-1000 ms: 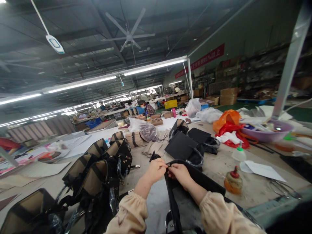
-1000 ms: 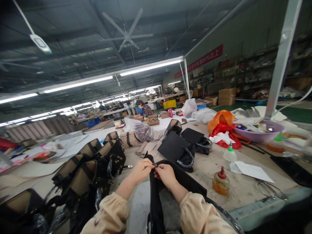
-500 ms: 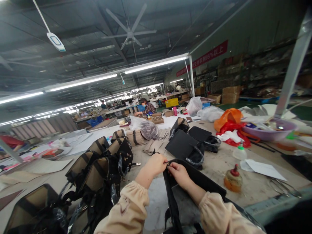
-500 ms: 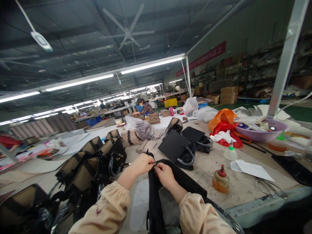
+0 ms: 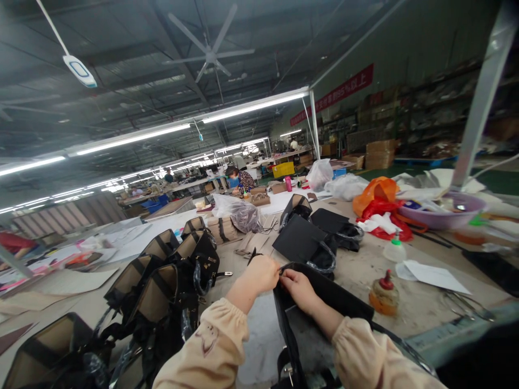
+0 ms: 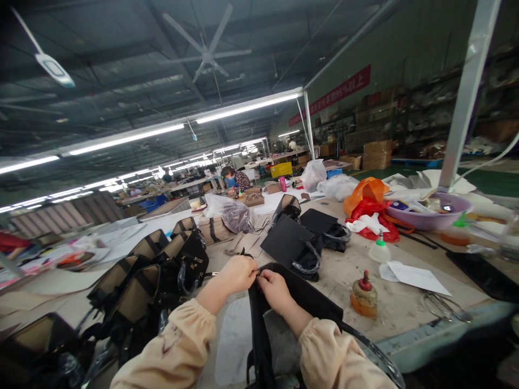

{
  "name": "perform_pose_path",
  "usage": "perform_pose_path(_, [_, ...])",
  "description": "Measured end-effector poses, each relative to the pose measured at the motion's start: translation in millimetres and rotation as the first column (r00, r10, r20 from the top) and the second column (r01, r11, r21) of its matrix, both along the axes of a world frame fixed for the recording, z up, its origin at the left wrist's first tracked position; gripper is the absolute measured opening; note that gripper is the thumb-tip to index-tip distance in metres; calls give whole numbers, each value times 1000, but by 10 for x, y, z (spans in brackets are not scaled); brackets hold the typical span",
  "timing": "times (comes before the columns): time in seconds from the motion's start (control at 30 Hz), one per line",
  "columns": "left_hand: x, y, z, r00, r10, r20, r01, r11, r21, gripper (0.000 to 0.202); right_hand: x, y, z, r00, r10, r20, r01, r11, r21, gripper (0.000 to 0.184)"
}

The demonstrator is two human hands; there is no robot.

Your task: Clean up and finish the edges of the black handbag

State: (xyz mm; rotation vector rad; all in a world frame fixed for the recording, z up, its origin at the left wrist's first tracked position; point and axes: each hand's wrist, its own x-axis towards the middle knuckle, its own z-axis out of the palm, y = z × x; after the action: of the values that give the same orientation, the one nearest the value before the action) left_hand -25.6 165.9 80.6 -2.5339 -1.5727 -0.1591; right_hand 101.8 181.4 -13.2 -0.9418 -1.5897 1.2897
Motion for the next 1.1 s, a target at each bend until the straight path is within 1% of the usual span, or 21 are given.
perform_pose_path(0.07, [-6,3,-63,1000,6,8,-6,999,35,18,27,-5,13,1000,1,-1,-1,1000,4,21])
perform_pose_path(0.17, [-29,9,-137,997,44,57,-46,998,43,19,58,-20,29,1000,9,-10,-8,1000,6,21])
perform_pose_path(0.33, [-71,25,-176,992,60,109,-63,998,31,21,68,-33,36,1000,19,-23,-20,1000,-16,21])
perform_pose_path(0.4, [-89,33,-164,990,52,133,-52,999,0,22,58,-32,34,999,20,-28,-21,999,-35,20])
perform_pose_path(0.57, [-115,38,-113,978,28,208,-2,992,-128,25,34,-19,29,999,24,-39,-27,996,-90,15])
perform_pose_path(0.63, [-104,37,-111,971,50,236,-12,987,-161,27,34,-11,27,999,12,-37,-16,994,-108,13])
perform_pose_path(0.7, [-85,39,-123,961,103,256,-51,978,-201,28,39,-5,24,1000,-4,-31,0,993,-116,13])
perform_pose_path(0.77, [-60,47,-142,952,162,259,-104,969,-223,28,49,-4,20,1000,-20,-20,18,994,-105,13])
perform_pose_path(0.87, [-17,57,-165,942,215,256,-164,965,-207,28,72,-12,16,999,-40,1,40,997,-69,14])
perform_pose_path(1.0, [38,51,-187,933,238,271,-197,965,-170,27,113,-18,21,998,-52,35,52,998,-24,16])
perform_pose_path(1.1, [54,29,-205,923,238,304,-199,968,-154,27,154,-26,46,996,-49,68,49,999,12,18])
